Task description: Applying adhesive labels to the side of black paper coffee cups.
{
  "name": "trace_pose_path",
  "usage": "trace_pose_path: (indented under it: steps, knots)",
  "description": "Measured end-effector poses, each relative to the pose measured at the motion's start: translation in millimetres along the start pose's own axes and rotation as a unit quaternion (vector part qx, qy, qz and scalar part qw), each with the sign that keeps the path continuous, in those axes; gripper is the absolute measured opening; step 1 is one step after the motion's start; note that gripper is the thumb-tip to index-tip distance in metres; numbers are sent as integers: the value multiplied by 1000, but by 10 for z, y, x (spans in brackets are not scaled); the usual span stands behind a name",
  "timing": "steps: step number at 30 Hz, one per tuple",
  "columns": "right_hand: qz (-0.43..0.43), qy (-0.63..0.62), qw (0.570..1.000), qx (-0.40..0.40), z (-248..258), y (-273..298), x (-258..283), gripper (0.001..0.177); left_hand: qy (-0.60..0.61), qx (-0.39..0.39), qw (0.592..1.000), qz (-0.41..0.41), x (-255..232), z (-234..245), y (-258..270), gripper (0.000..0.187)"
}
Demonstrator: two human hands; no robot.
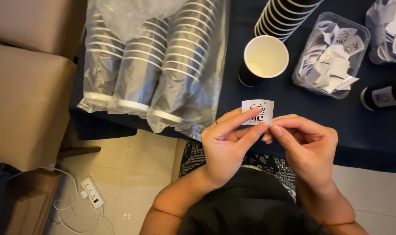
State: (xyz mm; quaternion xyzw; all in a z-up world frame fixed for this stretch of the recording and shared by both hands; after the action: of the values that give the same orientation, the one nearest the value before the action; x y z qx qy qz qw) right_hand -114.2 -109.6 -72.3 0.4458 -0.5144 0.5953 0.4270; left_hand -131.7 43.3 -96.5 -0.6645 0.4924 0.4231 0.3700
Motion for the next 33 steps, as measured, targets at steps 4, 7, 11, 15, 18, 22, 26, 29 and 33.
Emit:
trace_pose_path:
  steps: [4,7,11,15,18,22,26,29,33]
  knots:
    - [-5,-2,1000,7,-94,-10,-39,5,26,10,1000,0,17,91,-15,29]
    - [4,26,999,20,-136,-22,-36,4,62,44,997,22,43,108,-57,24]
    - [-11,53,998,16,-138,0,-75,5,100,82,991,37,120,119,-74,30]
    - [9,58,997,50,-220,-28,-29,6,59,82,993,56,135,172,-113,19]
    - [6,55,997,62,-285,-51,8,4,46,77,995,46,99,218,-132,12]
    - [5,70,995,65,-280,-59,-30,3,-174,60,980,-73,-239,254,-195,16]
    - [9,79,995,58,-261,-86,-34,4,-169,47,979,-104,-275,319,-191,14]
    - [33,100,994,44,-182,-134,-32,5,-169,14,980,-108,-307,413,-217,16]
    - [43,165,985,-20,132,-199,-108,3,-85,-39,990,-105,-277,545,-231,11]
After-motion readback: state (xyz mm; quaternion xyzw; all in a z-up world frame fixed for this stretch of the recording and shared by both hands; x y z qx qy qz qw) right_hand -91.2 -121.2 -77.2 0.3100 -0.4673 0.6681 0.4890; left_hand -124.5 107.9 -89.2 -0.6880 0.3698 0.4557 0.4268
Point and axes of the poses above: each hand's wrist, its own y-axis away from the middle knuckle, its own z-axis out of the back of the hand, x = y × z, the point moved 7 cm from there along -y, towards the middle knuckle, and after that the axes turned 6 degrees about z, right-handed, at the moved point
